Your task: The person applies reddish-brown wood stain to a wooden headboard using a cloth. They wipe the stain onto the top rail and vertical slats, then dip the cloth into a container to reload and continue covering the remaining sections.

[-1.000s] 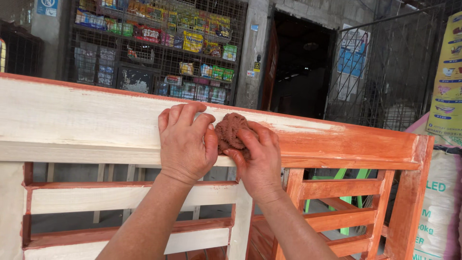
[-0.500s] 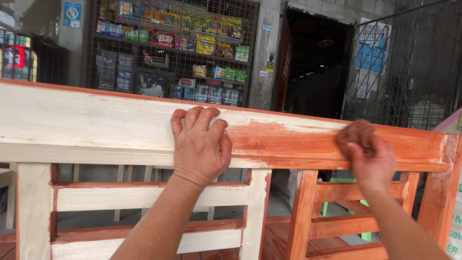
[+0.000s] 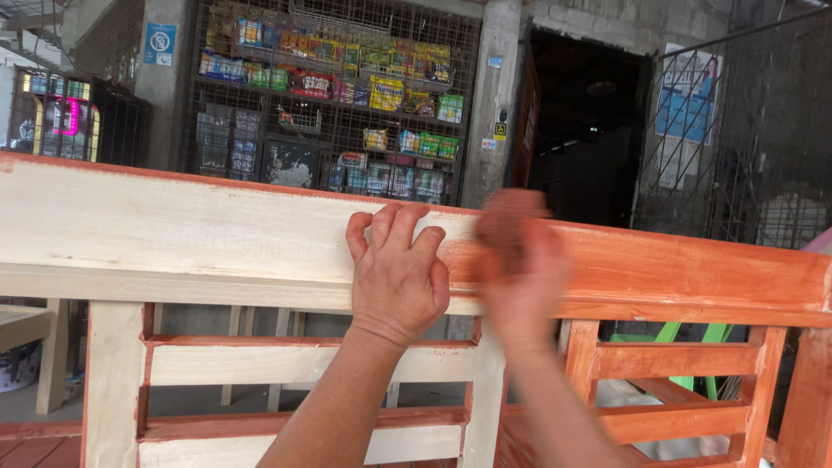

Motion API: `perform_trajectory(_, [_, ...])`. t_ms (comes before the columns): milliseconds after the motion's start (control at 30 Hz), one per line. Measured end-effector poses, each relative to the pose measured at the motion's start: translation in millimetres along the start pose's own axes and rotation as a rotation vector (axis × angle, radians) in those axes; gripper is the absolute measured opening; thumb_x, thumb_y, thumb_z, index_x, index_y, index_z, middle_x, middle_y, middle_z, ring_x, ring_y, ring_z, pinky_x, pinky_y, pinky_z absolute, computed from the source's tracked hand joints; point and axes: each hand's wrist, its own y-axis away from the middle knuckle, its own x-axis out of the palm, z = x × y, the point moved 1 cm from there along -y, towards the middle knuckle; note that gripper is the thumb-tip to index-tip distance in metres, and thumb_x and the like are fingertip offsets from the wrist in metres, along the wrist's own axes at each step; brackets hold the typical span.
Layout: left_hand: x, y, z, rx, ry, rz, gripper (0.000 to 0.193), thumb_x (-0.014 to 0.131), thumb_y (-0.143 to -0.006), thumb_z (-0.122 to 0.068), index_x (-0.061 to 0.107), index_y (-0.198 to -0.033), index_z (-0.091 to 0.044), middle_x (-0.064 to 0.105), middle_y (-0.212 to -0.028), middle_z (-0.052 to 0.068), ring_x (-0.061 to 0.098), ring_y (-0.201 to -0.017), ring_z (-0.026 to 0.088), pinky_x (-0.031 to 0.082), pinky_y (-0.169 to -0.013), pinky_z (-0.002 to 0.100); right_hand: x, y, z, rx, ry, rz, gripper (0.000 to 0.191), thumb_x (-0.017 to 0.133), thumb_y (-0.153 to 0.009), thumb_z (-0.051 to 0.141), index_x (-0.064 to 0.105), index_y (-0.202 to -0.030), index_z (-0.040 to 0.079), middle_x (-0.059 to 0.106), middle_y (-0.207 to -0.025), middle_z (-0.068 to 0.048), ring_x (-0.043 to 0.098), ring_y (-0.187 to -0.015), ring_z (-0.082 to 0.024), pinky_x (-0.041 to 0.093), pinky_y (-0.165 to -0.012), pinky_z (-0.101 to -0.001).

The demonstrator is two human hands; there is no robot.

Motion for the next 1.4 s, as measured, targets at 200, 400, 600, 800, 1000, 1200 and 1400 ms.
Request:
perform_trajectory(200, [-4.8, -2.9, 4.1, -0.134, 0.008, -0.077, 0.029, 0.063, -0.072, -0.012, 0.063, -0.1, -0.005, 0.058, -0.131, 0.013, 0.048, -0.129, 0.033, 0.024, -0.113, 0.06, 33.4, 25.4, 17.7, -0.438, 0.653, 0.297, 0.055, 0.082, -0.075, 0.014, 0.065, -0.126, 0.003, 0.056, -0.136, -0.021, 0.054, -0.12, -0.042, 0.048, -0.1, -0.0471])
perform_trajectory(400, [-6.8, -1.6, 1.4, -0.093, -0.021, -0.069, 0.029, 0.062, -0.071, -0.008, 0.066, -0.1, -0.009, 0.056, -0.132, 0.013, 0.046, -0.13, 0.034, 0.025, -0.112, 0.059, -64.7, -19.7, -41.5, -0.36, 0.86, 0.18, 0.051, 0.082, -0.086, 0.018, 0.062, -0.128, -0.002, 0.056, -0.134, -0.023, 0.057, -0.124, -0.041, 0.048, -0.105, -0.0486])
perform_trajectory(600, [-5.0, -3.1, 1.6, -0.138, -0.026, -0.047, 0.029, 0.063, -0.073, -0.008, 0.066, -0.102, -0.009, 0.055, -0.132, 0.014, 0.045, -0.132, 0.033, 0.023, -0.114, 0.059, -163.9, -85.2, -90.9, -0.082, 1.003, -0.129, 0.059, 0.086, -0.091, 0.024, 0.06, -0.134, -0.007, 0.06, -0.13, -0.025, 0.06, -0.118, -0.04, 0.05, -0.099, -0.0474])
perform_trajectory(800, [-4.2, 0.4, 0.8, -0.115, 0.012, -0.042, 0.039, 0.062, -0.074, -0.011, 0.065, -0.112, -0.008, 0.054, -0.136, 0.014, 0.044, -0.134, 0.032, 0.022, -0.116, 0.058, -96.3, -66.4, -71.6, -0.015, 0.916, -0.257, 0.049, 0.083, -0.084, 0.013, 0.063, -0.125, -0.006, 0.061, -0.123, -0.02, 0.061, -0.112, -0.036, 0.05, -0.097, -0.0454])
perform_trajectory(1000, [-6.4, 0.9, 2.9, -0.124, 0.075, -0.143, 0.047, 0.056, -0.074, -0.016, 0.064, -0.12, -0.008, 0.055, -0.137, 0.013, 0.045, -0.135, 0.031, 0.022, -0.117, 0.057, 54.6, 9.9, -2.7, -0.158, 0.427, 0.126, 0.021, 0.069, -0.092, 0.009, 0.07, -0.112, 0.002, 0.063, -0.113, -0.012, 0.061, -0.11, -0.034, 0.05, -0.095, -0.0434])
perform_trajectory(1200, [-8.4, 1.0, 6.2, -0.149, 0.085, -0.201, 0.04, 0.058, -0.08, -0.017, 0.062, -0.119, -0.009, 0.054, -0.14, 0.014, 0.044, -0.138, 0.033, 0.018, -0.121, 0.059, 48.8, 20.3, 20.8, -0.477, 0.65, 0.335, 0.044, 0.082, -0.079, 0.008, 0.071, -0.121, 0.008, 0.066, -0.124, -0.011, 0.062, -0.112, -0.035, 0.053, -0.093, -0.0404])
perform_trajectory(1400, [-8.0, 1.7, 7.3, -0.15, 0.026, -0.126, 0.045, 0.056, -0.075, -0.009, 0.065, -0.119, -0.012, 0.051, -0.142, 0.014, 0.04, -0.14, 0.035, 0.016, -0.121, 0.06, -64.4, -12.8, -24.7, -0.482, 0.852, 0.288, 0.047, 0.085, -0.081, 0.009, 0.066, -0.124, 0.003, 0.062, -0.129, -0.016, 0.06, -0.12, -0.036, 0.05, -0.103, -0.0445])
